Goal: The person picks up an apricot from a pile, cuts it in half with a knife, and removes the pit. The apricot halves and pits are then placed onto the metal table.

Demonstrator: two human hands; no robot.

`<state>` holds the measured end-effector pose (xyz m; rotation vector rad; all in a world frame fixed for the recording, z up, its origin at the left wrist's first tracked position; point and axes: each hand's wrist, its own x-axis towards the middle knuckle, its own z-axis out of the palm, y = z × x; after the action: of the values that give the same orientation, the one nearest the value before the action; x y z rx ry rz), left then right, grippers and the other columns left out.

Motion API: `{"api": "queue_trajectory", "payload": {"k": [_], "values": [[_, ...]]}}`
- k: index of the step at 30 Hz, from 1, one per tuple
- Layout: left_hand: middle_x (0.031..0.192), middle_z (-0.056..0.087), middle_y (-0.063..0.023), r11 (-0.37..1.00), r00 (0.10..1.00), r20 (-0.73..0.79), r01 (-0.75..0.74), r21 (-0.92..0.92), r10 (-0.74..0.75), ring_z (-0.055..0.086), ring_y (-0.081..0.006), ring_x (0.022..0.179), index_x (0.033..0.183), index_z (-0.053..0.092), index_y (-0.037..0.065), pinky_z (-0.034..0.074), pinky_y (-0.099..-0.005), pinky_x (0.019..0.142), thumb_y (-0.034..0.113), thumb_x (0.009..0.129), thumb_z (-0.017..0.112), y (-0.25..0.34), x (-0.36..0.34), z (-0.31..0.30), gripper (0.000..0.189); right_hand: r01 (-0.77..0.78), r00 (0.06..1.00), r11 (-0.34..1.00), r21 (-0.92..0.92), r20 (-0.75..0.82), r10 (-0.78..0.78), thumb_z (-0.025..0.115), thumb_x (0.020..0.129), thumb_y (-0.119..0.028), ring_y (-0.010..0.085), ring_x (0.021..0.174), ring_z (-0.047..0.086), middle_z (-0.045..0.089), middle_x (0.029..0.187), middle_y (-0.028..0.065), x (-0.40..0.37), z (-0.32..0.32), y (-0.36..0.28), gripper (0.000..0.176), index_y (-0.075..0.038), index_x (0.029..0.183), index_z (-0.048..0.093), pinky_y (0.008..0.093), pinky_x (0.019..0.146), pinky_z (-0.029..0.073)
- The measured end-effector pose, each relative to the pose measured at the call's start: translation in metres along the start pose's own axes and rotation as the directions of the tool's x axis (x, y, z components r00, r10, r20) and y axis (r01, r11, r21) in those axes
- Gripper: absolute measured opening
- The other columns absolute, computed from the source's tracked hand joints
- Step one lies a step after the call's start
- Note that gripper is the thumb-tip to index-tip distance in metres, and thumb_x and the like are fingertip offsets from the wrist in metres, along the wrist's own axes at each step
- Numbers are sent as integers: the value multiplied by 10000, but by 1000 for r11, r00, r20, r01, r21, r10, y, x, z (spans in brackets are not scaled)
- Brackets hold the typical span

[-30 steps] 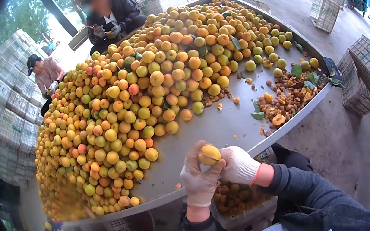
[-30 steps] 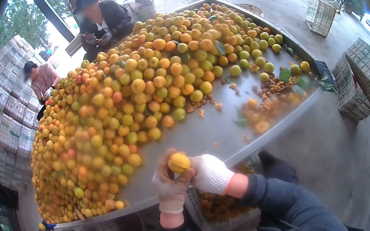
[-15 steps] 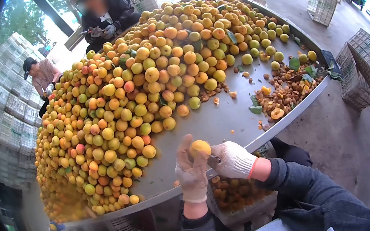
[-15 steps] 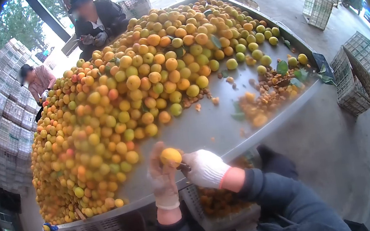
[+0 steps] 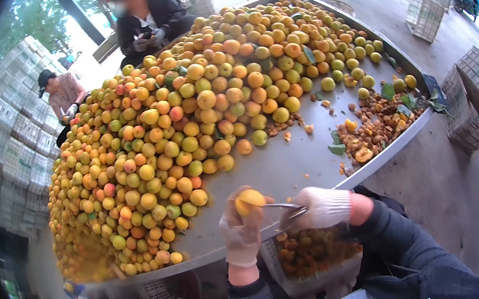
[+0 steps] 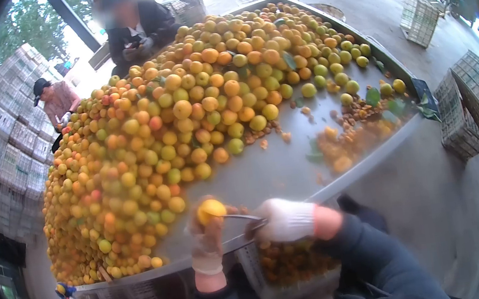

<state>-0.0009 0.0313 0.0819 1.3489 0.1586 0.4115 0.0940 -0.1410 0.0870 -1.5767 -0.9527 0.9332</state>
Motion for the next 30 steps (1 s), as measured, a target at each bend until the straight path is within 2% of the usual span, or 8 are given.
{"api": "queue_trajectory", "payload": {"k": [3,6,12,14,17,19,24,30], "values": [[977,616,-86,884,983,-2,-166,437,185,612,-187,836,1184,546,30,513,-292,745,210,805,753,1,2,-6,468,-306,871,907,290,-299,390,606,829,-117,64,531,518,571,679,-26,-12,-16,-50,195,-32,990,676,204,492,422],[972,595,-133,462,884,262,-432,775,387,608,-305,836,1234,533,86,508,-381,781,229,717,790,-19,6,2,595,-65,876,974,216,-454,159,706,799,-150,125,845,600,652,918,89,5,0,-38,410,1,1164,595,271,733,509],[1053,632,-141,832,952,129,-306,464,278,647,-269,891,1255,495,65,528,-355,783,156,833,690,-9,-1,11,474,-141,885,895,424,-351,306,637,781,-114,82,496,514,627,788,58,10,4,-43,263,-33,1027,592,199,412,388],[1009,637,-143,935,988,18,149,-321,-151,649,-226,810,1246,496,67,540,-331,726,224,904,631,-6,1,0,400,-82,880,849,523,-361,307,629,789,-121,85,461,494,634,781,64,14,2,-37,243,-38,1014,592,199,390,368],[1005,627,-160,818,966,-125,117,-564,-224,635,-215,738,1254,491,71,538,-320,659,327,946,568,-17,7,-10,408,-64,857,819,571,-389,339,624,817,-122,79,434,471,659,808,87,20,4,-20,225,-35,1023,597,198,369,343],[1017,617,-172,781,945,-113,181,-598,-306,617,-213,699,1271,480,73,527,-307,621,427,948,532,-26,7,-17,483,108,815,974,-200,-543,-202,605,849,-109,69,424,452,634,749,69,28,2,29,213,-26,1046,600,199,359,318],[950,623,-164,710,872,-57,356,-607,-486,591,-192,614,1245,516,76,490,-262,544,488,941,508,-12,4,-6,512,262,678,804,534,-695,240,536,885,-64,61,359,329,433,550,-17,15,-10,-39,208,4,1080,566,224,344,212],[756,626,-112,776,798,-41,571,-268,-601,506,-122,459,1185,551,68,395,-235,399,451,965,457,-7,0,21,452,675,513,560,481,-851,113,482,909,-47,75,387,261,345,589,-21,17,0,-53,165,-43,1058,552,235,358,218]]}}
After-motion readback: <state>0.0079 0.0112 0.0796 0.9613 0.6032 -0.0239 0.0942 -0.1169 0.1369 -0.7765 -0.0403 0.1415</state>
